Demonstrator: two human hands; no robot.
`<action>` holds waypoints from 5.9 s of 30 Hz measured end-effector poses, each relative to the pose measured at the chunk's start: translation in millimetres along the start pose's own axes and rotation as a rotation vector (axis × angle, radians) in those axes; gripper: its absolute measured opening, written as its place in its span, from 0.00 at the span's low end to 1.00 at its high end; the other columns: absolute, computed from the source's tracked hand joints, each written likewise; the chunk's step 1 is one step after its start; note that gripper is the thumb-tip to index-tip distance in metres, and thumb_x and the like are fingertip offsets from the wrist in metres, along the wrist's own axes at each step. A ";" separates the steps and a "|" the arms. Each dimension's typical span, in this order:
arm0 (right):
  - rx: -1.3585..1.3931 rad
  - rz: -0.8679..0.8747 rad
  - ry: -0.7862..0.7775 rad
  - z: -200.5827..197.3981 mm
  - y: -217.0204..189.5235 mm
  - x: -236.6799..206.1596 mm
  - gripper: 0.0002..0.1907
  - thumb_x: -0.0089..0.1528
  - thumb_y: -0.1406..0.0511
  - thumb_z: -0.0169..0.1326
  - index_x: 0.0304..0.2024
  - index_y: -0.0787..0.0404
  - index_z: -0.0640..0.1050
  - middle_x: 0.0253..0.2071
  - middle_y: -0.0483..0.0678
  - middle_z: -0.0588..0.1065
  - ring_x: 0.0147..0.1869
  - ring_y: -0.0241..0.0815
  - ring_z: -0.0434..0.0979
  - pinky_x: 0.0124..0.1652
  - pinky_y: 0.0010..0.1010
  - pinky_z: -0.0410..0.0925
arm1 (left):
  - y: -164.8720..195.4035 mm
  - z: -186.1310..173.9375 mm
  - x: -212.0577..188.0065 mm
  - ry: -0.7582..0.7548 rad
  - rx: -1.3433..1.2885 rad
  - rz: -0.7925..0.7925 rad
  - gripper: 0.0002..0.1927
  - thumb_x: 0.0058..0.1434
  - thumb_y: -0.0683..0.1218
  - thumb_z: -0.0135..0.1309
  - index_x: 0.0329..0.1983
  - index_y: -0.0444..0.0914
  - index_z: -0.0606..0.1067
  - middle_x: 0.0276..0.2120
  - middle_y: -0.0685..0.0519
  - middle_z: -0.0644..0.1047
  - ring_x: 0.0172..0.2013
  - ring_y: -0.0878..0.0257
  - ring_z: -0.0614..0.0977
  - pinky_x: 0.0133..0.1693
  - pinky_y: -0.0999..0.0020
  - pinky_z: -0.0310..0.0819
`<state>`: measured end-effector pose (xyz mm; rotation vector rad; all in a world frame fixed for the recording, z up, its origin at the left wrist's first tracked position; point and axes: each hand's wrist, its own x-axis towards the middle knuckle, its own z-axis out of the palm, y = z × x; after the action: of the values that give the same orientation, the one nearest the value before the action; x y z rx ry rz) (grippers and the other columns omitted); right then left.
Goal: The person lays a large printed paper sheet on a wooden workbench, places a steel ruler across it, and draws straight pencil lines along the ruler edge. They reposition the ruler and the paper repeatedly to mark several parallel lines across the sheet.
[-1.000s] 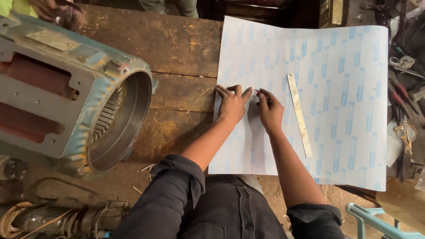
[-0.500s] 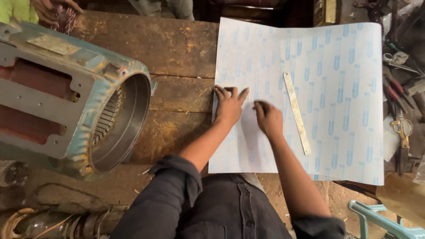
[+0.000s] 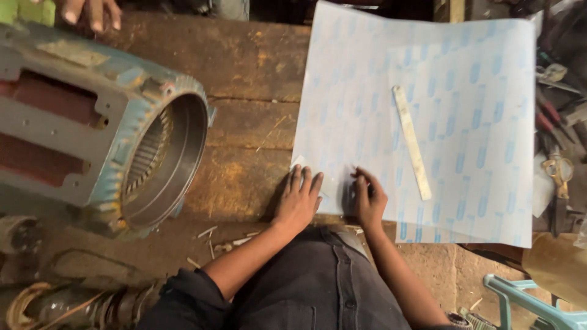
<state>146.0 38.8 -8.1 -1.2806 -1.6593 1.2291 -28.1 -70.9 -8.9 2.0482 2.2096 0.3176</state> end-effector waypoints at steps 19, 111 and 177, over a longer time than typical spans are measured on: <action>0.108 0.013 -0.046 0.2 10.6 10.5 0.15 0.74 0.64 0.48 0.58 0.66 0.77 0.47 0.51 0.81 0.47 0.33 0.78 0.48 0.25 0.71 | 9.8 10.4 -38.3 -0.085 0.010 -0.093 0.35 0.72 0.60 0.38 0.77 0.38 0.54 0.72 0.40 0.58 0.70 0.41 0.60 0.67 0.41 0.52; -0.716 -0.532 -0.384 -34.7 -29.8 -43.1 0.20 0.61 0.55 0.61 0.48 0.62 0.78 0.58 0.54 0.77 0.72 0.56 0.65 0.65 0.49 0.59 | -11.2 -18.0 97.9 -0.132 -0.131 0.063 0.36 0.65 0.61 0.53 0.74 0.47 0.63 0.71 0.44 0.59 0.71 0.44 0.57 0.68 0.44 0.52; -0.606 -0.324 -0.299 -64.6 -15.6 -30.4 0.35 0.52 0.50 0.68 0.52 0.63 0.72 0.69 0.51 0.70 0.73 0.58 0.59 0.65 0.49 0.56 | 3.5 -26.2 157.2 -0.543 0.194 0.059 0.87 0.24 0.79 0.69 0.80 0.43 0.36 0.79 0.53 0.34 0.77 0.53 0.38 0.73 0.45 0.38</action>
<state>208.5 25.5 27.2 -1.1206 -2.4723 0.7686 -43.5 83.7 26.8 1.9816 1.9014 -0.4190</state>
